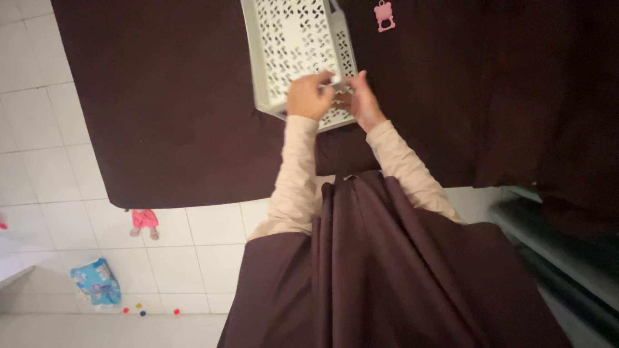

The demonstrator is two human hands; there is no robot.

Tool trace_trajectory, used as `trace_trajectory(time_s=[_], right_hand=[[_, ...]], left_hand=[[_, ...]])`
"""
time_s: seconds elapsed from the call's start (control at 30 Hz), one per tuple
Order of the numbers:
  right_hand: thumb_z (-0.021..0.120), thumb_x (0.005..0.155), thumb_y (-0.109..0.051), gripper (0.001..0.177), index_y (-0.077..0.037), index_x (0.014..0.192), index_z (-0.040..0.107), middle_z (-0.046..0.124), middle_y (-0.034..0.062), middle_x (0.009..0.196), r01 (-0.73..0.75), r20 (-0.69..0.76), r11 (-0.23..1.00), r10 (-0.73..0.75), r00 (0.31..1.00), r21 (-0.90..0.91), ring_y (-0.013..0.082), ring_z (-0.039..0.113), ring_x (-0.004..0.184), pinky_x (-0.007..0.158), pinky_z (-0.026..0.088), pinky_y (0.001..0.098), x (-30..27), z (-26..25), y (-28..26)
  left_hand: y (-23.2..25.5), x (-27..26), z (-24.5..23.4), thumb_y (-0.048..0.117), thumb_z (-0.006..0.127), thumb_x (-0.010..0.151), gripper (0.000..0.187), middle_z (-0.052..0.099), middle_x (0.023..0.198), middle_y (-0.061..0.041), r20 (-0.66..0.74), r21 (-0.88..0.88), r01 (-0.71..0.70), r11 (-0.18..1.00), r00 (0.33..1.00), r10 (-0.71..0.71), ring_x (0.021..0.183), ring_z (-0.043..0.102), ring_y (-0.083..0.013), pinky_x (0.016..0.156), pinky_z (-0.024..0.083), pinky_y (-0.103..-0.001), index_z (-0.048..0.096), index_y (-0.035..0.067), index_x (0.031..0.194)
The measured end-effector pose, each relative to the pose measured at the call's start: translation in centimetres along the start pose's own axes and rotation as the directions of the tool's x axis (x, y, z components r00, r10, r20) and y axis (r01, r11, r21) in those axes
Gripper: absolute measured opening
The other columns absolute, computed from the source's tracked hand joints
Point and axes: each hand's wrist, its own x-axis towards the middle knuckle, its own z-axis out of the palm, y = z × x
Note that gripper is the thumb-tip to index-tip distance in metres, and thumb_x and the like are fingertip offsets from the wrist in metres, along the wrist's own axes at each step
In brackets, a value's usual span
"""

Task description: The person assembles a white plastic basket by inserting white plastic rods into the holes on the basket's underside. They handle multiple baskets and rods, repeatedly inserting and removing the rods to fit them into the basket structure.

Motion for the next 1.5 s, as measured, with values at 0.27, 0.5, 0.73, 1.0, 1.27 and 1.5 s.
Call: trace_trajectory(time_s=[0.27,0.5,0.73,1.0,1.27,1.5], right_hand=[[0.069,0.11,-0.024,0.058,-0.011,0.165,0.054,0.074,0.0058,0.135,-0.086,0.216,0.872,0.213,0.953,-0.482,0.0236,0.071,0.115,0.097,0.063,0.0417,2.2,1.2,6.9],[0.076,0.106,-0.002,0.037,-0.01,0.142,0.078,0.076,0.013,0.139,0.18,0.086,0.47,-0.214,0.973,-0.864,0.024,0.077,0.12,0.107,0.061,0.0346,4.0,-4.5,6.2],[0.085,0.102,-0.003,0.06,-0.003,0.157,0.06,0.059,0.0209,0.155,0.224,-0.02,0.288,-0.653,0.757,-0.931,0.0325,0.062,0.134,0.114,0.053,0.0416,5.9,-7.7,0.3],[0.076,0.11,-0.01,0.035,-0.005,0.144,0.071,0.074,0.0087,0.137,0.142,-0.208,0.622,-0.455,0.866,-0.77,0.0207,0.072,0.127,0.11,0.057,0.0351,6.5,-8.3,1.3],[0.075,0.111,-0.013,0.02,-0.008,0.13,0.073,0.075,-0.0028,0.109,0.145,-0.19,0.762,-0.333,0.923,-0.631,0.0072,0.071,0.089,0.082,0.06,0.0261,5.5,-6.2,1.0],[0.074,0.113,-0.013,0.017,-0.008,0.13,0.077,0.069,-0.0043,0.101,0.154,-0.237,0.707,-0.422,0.875,-0.691,0.0046,0.059,0.084,0.075,0.051,0.024,4.1,-4.5,-0.5]], left_hand=[[3.3,2.2,-1.9,0.045,0.09,0.064,0.059,0.081,0.102,-0.01,-0.226,0.525,0.254,0.812,0.962,-0.155,0.087,0.081,-0.0376,0.075,0.059,-0.056,0.072,0.013,0.109],[-4.0,-1.5,-1.7,0.012,0.081,0.093,0.021,0.084,0.096,-0.011,-0.142,0.25,0.335,0.908,0.941,-0.307,0.095,0.08,-0.0394,0.079,0.059,-0.053,0.076,0.022,0.11],[-6.7,-3.6,-12.0,0.021,0.09,0.082,0.026,0.089,0.106,-0.008,0.002,-0.168,0.269,0.948,0.962,-0.273,0.101,0.086,-0.0308,0.086,0.062,-0.044,0.077,0.017,0.104],[-8.5,-1.5,-7.1,0.051,0.081,0.092,0.054,0.082,0.122,-0.018,0.038,0.132,0.259,0.957,0.963,-0.266,0.113,0.077,-0.0428,0.094,0.059,-0.052,0.076,0.013,0.13],[0.2,7.7,3.6,0.055,0.074,0.104,0.047,0.084,0.111,-0.011,-0.314,0.126,-0.09,0.988,0.941,0.126,0.104,0.078,-0.0368,0.088,0.057,-0.052,0.073,0.012,0.124],[-0.4,11.0,5.5,0.044,0.075,0.103,0.031,0.084,0.107,-0.011,-0.355,0.031,0.031,0.999,0.935,-0.018,0.104,0.076,-0.0363,0.092,0.051,-0.051,0.076,0.016,0.116]])
